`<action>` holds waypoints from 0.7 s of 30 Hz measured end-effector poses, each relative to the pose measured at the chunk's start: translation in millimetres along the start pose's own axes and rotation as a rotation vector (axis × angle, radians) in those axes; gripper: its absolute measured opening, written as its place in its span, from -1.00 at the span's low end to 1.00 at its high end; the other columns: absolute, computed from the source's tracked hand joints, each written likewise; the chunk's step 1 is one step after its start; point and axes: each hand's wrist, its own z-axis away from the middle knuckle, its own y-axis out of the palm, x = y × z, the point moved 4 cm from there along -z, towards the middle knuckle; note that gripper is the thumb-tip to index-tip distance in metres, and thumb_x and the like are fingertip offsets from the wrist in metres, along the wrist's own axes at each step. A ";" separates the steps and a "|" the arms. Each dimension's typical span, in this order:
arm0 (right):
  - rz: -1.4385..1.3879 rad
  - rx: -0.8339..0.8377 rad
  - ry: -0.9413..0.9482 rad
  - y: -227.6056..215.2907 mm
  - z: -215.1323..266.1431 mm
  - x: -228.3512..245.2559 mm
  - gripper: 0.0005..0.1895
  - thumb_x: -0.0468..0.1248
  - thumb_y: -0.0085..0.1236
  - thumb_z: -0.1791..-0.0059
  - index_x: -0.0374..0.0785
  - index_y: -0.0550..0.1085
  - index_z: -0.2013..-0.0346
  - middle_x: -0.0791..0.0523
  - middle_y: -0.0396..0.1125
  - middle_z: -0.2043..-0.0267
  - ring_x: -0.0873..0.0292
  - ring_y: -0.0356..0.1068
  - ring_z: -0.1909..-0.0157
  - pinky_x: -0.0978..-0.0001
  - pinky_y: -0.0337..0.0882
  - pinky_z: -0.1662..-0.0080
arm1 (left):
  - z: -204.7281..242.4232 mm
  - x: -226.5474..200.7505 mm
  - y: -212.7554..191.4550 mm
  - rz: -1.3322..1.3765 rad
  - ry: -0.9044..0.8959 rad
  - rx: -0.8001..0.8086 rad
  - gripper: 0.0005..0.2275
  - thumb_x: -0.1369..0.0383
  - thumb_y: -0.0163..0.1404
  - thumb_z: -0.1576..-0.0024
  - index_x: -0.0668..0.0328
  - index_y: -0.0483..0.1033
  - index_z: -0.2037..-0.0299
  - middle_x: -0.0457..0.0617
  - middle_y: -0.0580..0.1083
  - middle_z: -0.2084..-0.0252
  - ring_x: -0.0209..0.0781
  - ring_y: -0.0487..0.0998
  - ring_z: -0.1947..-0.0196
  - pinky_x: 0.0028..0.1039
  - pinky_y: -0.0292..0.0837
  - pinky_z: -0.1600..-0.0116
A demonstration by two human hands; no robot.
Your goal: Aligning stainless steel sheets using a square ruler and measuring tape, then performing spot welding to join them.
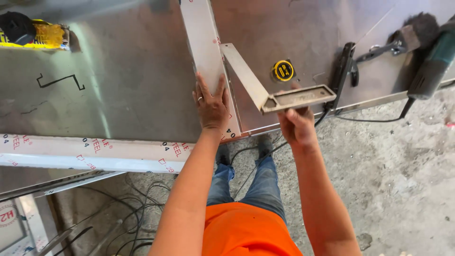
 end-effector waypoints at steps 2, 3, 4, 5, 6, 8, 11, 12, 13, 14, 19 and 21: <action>-0.005 0.076 -0.035 8.0 -40.4 7.4 -0.32 -0.45 0.35 0.06 -0.28 0.34 -0.34 -0.03 0.40 -0.20 0.03 0.40 -0.28 0.19 0.33 -0.38 | 0.4 -0.5 -1.2 -0.001 -0.012 0.017 -0.58 0.12 -0.07 -0.35 -0.37 0.29 -0.44 0.34 -0.09 -0.56 0.34 0.19 -0.45 0.16 0.21 -0.42; 0.010 0.172 -0.059 20.6 -62.5 13.8 -0.54 -0.40 0.33 -0.03 -0.30 0.40 -0.19 0.01 0.41 -0.13 0.09 0.42 -0.18 0.28 0.39 -0.30 | 0.8 -0.3 -0.8 0.004 -0.002 0.010 -0.57 0.12 -0.06 -0.34 -0.38 0.28 -0.44 0.35 -0.08 -0.55 0.33 0.20 -0.44 0.16 0.21 -0.41; 0.024 0.268 -0.082 33.2 -85.0 19.9 -0.74 -0.35 0.32 -0.12 -0.32 0.46 -0.05 0.04 0.42 -0.05 0.14 0.44 -0.09 0.38 0.45 -0.23 | 0.8 -0.2 0.4 0.009 0.008 0.004 -0.56 0.11 -0.05 -0.33 -0.38 0.27 -0.44 0.35 -0.07 -0.54 0.32 0.21 -0.43 0.16 0.20 -0.40; 0.027 0.272 -0.074 46.8 -108.1 32.8 -0.74 -0.35 0.32 -0.12 -0.32 0.46 -0.05 0.04 0.42 -0.05 0.14 0.44 -0.09 0.38 0.45 -0.23 | 0.4 -0.3 -1.4 0.009 -0.001 0.002 -0.56 0.11 -0.05 -0.33 -0.38 0.27 -0.44 0.35 -0.07 -0.54 0.32 0.21 -0.43 0.16 0.20 -0.40; 0.008 0.163 -0.067 56.1 -132.7 45.4 -0.75 -0.25 0.28 -0.10 -0.30 0.48 0.01 0.06 0.44 0.05 0.14 0.45 0.06 0.38 0.49 -0.06 | -0.2 -0.9 -2.7 0.005 0.004 0.003 -0.55 0.12 -0.04 -0.32 -0.38 0.28 -0.44 0.36 -0.07 -0.54 0.33 0.21 -0.42 0.15 0.20 -0.40; -0.003 0.054 -0.050 90.3 -164.4 71.2 -0.72 -0.14 0.25 -0.08 -0.28 0.50 0.07 0.08 0.47 0.15 0.14 0.46 0.21 0.38 0.54 0.12 | 3.3 -4.1 -7.5 0.002 -0.003 0.007 -0.55 0.12 -0.04 -0.32 -0.38 0.29 -0.44 0.37 -0.06 -0.53 0.35 0.22 -0.42 0.15 0.20 -0.40; -0.024 0.225 -0.111 149.0 -203.6 96.1 -0.78 -0.21 0.19 -0.21 -0.29 0.48 -0.06 0.07 0.46 0.12 0.18 0.45 0.16 0.43 0.50 0.04 | 0.0 -6.4 -14.9 0.008 -0.006 0.016 -0.54 0.14 -0.03 -0.29 -0.36 0.30 -0.42 0.36 -0.05 -0.54 0.36 0.24 -0.42 0.14 0.20 -0.42; 0.120 0.195 -0.092 145.7 -220.6 90.2 -0.81 -0.22 0.21 -0.16 -0.28 0.49 0.04 0.08 0.47 0.14 0.16 0.49 0.13 0.34 0.55 0.01 | 1.5 -7.3 -16.2 0.015 -0.004 0.023 -0.55 0.15 -0.02 -0.28 -0.34 0.31 -0.42 0.37 -0.04 -0.53 0.36 0.24 -0.41 0.15 0.19 -0.42; 0.262 0.169 -0.077 143.4 -240.3 84.8 -0.84 -0.24 0.22 -0.10 -0.28 0.50 0.14 0.10 0.49 0.16 0.14 0.53 0.10 0.25 0.61 -0.02 | -0.7 -7.5 -16.8 0.019 0.000 0.026 -0.55 0.15 -0.02 -0.28 -0.32 0.32 -0.41 0.39 -0.03 -0.52 0.37 0.25 -0.40 0.16 0.19 -0.42; 0.261 0.179 -0.077 115.3 -272.9 66.9 -0.84 -0.24 0.22 -0.10 -0.28 0.50 0.14 0.10 0.49 0.16 0.14 0.53 0.10 0.25 0.61 -0.02 | -5.6 -6.1 -17.9 0.016 -0.003 0.017 -0.55 0.15 -0.02 -0.28 -0.32 0.32 -0.41 0.39 -0.03 -0.52 0.37 0.25 -0.40 0.16 0.19 -0.42; 0.192 -0.252 0.256 36.9 -362.1 -26.9 -0.79 -0.31 0.32 0.02 -0.32 0.53 0.14 0.02 0.56 0.16 0.06 0.60 0.13 0.17 0.59 0.02 | -6.1 -11.6 -22.2 0.041 -0.018 0.007 -0.58 0.16 -0.01 -0.28 -0.29 0.35 -0.37 0.43 0.06 -0.49 0.39 0.28 -0.37 0.17 0.19 -0.41; 0.275 -0.269 0.281 23.9 -394.7 -47.2 -0.75 -0.23 0.34 0.02 -0.28 0.54 0.14 0.05 0.54 0.21 0.09 0.56 0.21 0.21 0.54 0.14 | -7.8 -11.1 -22.7 0.042 -0.026 0.001 -0.58 0.15 -0.01 -0.28 -0.31 0.34 -0.37 0.43 0.07 -0.49 0.38 0.28 -0.38 0.17 0.19 -0.41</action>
